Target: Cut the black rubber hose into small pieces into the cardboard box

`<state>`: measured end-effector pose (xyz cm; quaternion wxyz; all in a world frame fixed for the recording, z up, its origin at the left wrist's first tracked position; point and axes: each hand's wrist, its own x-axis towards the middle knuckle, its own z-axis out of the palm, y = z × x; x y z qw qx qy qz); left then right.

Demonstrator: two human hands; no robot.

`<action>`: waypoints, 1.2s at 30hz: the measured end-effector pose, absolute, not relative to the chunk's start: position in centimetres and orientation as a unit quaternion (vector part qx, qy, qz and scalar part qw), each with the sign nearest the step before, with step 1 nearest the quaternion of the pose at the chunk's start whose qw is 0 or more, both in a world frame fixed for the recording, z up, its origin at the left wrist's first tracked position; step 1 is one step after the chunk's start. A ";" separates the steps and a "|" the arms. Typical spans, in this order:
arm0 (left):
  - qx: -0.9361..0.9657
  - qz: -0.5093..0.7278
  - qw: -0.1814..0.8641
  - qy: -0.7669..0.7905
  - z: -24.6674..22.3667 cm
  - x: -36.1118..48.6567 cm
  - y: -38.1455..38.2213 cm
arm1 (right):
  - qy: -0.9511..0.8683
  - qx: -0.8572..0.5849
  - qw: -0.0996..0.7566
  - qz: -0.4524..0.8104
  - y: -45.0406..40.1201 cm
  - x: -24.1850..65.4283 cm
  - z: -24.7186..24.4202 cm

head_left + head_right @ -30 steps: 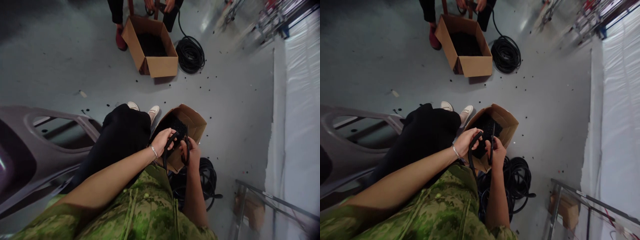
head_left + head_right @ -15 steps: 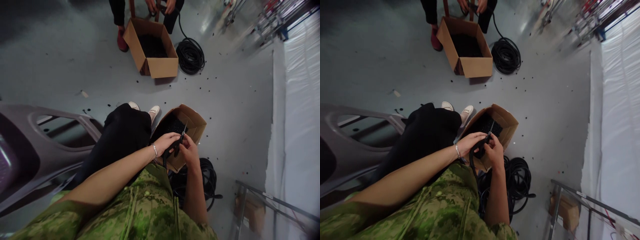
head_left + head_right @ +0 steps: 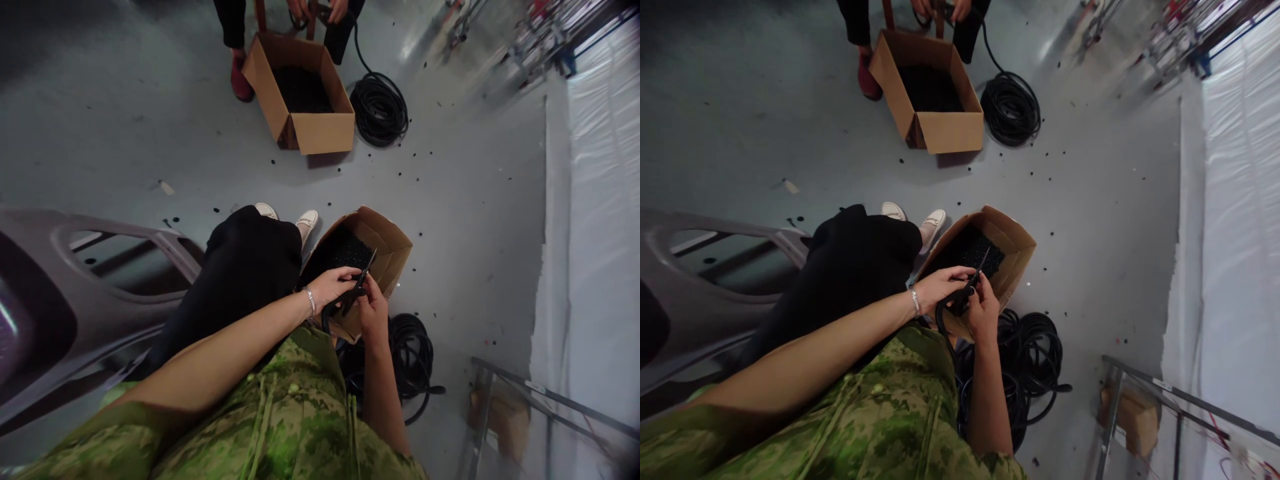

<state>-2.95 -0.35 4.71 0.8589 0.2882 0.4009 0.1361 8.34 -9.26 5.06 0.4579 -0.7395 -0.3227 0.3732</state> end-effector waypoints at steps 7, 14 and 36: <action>0.292 0.123 0.867 0.385 4.7 -2.9 -0.5 | -0.246 -0.690 0.509 0.452 -8.9 8.5 5.2; 0.318 0.130 0.866 0.363 4.1 -2.8 -0.9 | -0.245 -0.675 0.495 0.490 -8.4 8.5 5.3; 0.131 0.317 0.853 0.393 3.6 -1.8 -0.8 | -0.294 -0.773 0.534 0.178 -7.8 5.7 2.5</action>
